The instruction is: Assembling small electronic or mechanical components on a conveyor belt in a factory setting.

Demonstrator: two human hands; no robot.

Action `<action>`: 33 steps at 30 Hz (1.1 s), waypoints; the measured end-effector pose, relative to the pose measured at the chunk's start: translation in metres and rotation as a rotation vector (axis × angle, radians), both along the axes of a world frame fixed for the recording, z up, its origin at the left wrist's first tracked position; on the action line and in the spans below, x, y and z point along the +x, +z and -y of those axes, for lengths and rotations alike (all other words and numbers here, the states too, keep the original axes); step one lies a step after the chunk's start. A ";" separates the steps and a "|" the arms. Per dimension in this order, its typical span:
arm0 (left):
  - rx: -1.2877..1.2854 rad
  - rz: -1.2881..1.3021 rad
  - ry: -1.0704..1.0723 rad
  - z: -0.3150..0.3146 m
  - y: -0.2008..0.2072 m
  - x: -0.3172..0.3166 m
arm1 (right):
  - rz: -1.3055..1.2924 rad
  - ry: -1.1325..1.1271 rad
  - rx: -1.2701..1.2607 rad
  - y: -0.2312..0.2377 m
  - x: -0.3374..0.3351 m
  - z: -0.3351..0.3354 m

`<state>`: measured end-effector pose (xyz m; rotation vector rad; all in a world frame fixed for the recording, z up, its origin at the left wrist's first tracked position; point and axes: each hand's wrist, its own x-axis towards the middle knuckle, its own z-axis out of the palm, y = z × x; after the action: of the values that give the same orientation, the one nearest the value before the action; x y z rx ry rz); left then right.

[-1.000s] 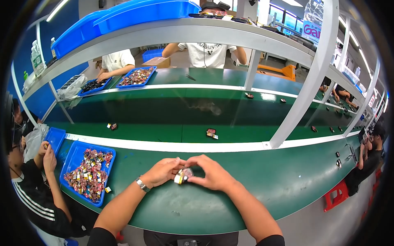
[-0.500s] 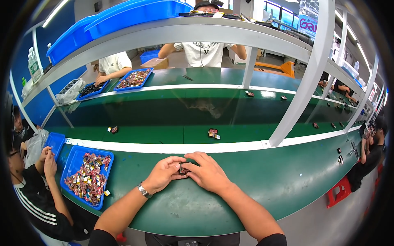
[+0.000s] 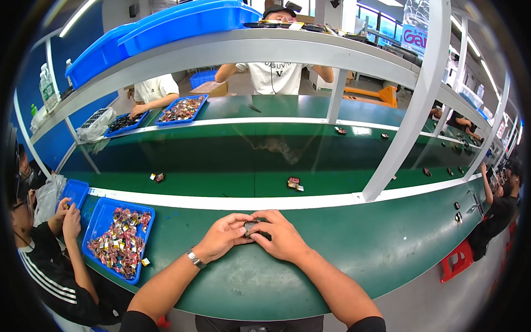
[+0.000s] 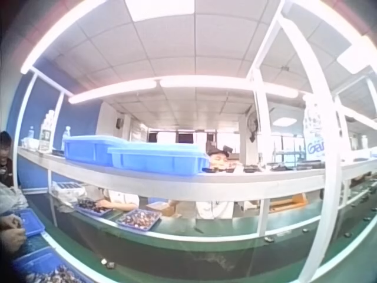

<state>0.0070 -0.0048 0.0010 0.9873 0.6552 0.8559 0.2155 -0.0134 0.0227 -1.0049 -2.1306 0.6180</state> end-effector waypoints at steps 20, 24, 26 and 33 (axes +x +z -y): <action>-0.004 0.054 -0.024 -0.001 -0.006 -0.006 | -0.145 -0.097 0.060 -0.007 -0.013 0.006; -0.002 0.086 -0.023 -0.001 -0.008 -0.005 | -0.140 -0.112 0.095 -0.009 -0.016 0.007; 0.024 0.072 -0.034 -0.001 -0.008 -0.006 | -0.142 -0.106 0.089 -0.009 -0.016 0.007; 0.002 0.098 -0.012 -0.002 -0.009 -0.006 | -0.155 -0.130 0.089 -0.010 -0.019 0.008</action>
<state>0.0008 -0.0027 -0.0083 0.9440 0.5644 0.8891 0.1967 -0.0211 0.0131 -1.0041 -1.9244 0.5164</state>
